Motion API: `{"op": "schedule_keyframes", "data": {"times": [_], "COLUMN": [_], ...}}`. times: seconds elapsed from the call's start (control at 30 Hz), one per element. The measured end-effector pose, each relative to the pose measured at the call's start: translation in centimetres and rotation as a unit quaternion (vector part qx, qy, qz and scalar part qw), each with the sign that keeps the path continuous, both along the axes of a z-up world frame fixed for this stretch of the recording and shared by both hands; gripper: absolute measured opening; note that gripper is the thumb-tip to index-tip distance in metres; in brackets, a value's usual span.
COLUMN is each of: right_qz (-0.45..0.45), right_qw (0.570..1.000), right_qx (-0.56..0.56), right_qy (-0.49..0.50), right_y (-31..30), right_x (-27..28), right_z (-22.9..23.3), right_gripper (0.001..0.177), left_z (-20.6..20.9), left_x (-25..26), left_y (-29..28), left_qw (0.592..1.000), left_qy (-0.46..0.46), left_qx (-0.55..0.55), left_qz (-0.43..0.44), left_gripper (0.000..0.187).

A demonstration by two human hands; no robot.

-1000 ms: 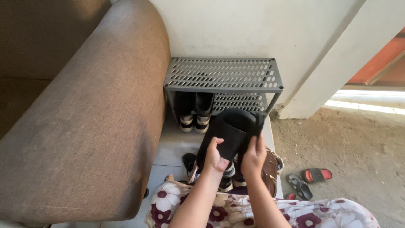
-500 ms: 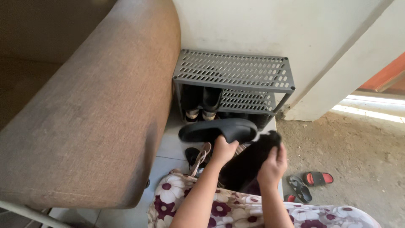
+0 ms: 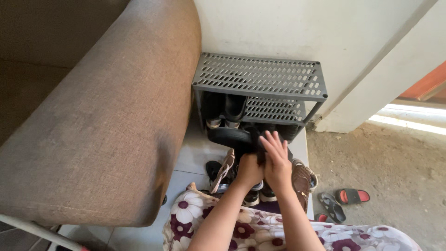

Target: The person sits on the floor and wipes a black slip-on shoe with a dark cloth. They repeatedly rub the upper and sole surfaces, turn the shoe over, and continue wiping before placing it back on the shoe rack.

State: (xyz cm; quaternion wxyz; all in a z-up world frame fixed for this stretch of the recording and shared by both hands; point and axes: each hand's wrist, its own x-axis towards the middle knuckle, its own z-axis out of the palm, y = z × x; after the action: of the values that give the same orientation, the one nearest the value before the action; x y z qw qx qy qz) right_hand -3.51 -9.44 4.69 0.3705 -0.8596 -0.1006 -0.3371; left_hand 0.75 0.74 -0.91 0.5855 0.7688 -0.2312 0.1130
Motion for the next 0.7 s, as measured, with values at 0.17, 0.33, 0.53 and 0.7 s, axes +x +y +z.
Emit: {"op": "schedule_keyframes", "data": {"times": [0.17,0.33,0.53,0.7], "right_qz": [-0.048,-0.078,-0.093,-0.107], "right_qw": [0.999,0.995,0.988,0.974], "right_qx": [0.003,0.063,0.122,0.198], "right_qy": [-0.018,-0.011,-0.016,-0.001], "right_y": [-1.8,-3.2,-4.3,-5.2], "right_x": [-0.8,-1.3,-1.4,-1.1], "right_z": [-2.0,-2.9,-4.2,-6.3], "right_gripper": [0.047,0.046,0.045,0.042], "left_z": [0.2,0.7,1.1,0.7], "left_x": [-0.7,-1.2,-1.0,-0.4], "left_y": [-0.3,-0.2,-0.1,0.2], "left_qw": [0.997,0.997,0.984,0.960], "left_qy": [0.069,0.028,0.127,0.227], "left_qx": [-0.018,-0.068,-0.112,-0.161], "left_qz": [-0.012,-0.034,-0.048,-0.018], "left_gripper": [0.014,0.020,0.020,0.018]}}
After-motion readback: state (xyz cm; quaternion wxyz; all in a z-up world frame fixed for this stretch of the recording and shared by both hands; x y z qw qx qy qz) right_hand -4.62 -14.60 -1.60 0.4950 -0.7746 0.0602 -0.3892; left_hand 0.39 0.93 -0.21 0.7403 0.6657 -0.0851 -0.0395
